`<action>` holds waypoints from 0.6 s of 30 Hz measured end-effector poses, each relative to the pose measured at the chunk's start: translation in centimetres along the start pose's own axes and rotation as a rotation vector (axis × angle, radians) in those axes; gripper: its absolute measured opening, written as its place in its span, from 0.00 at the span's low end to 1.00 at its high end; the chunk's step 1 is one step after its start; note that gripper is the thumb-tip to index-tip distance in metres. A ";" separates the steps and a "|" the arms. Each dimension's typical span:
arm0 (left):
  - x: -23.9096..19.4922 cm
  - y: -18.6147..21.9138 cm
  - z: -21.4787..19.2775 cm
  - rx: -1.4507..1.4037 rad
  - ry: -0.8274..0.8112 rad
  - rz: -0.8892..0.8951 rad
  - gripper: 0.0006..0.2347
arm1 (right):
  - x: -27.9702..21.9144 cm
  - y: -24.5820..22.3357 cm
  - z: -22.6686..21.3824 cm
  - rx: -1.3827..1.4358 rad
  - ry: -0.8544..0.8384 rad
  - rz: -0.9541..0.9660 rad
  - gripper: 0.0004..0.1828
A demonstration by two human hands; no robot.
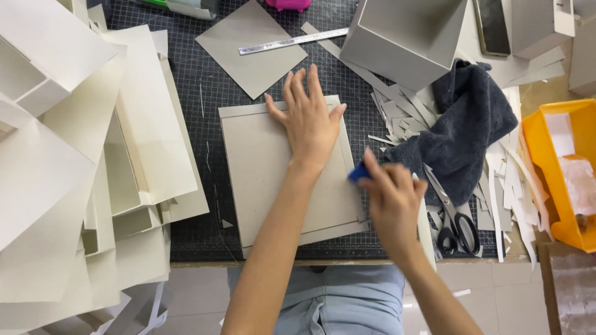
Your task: The person assembles a square paper box by applying glue to the edges of a flat cardboard piece, folding the sides, and pressing them with a blue plastic tool. They trim excess material with scissors and repeat the process on another piece, smoothing the glued edges to form the box shape.
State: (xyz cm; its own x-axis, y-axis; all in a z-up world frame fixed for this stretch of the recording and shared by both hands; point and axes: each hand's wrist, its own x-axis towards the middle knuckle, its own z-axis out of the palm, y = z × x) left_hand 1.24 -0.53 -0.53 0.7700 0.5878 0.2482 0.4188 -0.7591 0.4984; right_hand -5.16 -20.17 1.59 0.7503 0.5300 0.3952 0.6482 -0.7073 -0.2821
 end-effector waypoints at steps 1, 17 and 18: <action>0.2 0.1 0.2 -0.001 0.008 -0.006 0.38 | -1.0 -1.0 -0.4 0.001 0.001 -0.010 0.29; 0.5 0.2 0.1 -0.002 -0.062 0.002 0.44 | -4.0 -1.3 -2.2 0.039 0.021 0.005 0.24; 0.9 0.4 -0.1 -0.007 -0.111 -0.011 0.43 | -4.6 -1.6 -2.6 0.014 0.014 -0.065 0.23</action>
State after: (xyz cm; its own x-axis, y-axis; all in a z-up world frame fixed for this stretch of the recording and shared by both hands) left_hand 2.08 -0.22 -0.04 0.8142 0.5611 0.1491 0.4243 -0.7504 0.5068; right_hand -9.97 -22.65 2.53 0.7050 0.5677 0.4250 0.6970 -0.6652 -0.2677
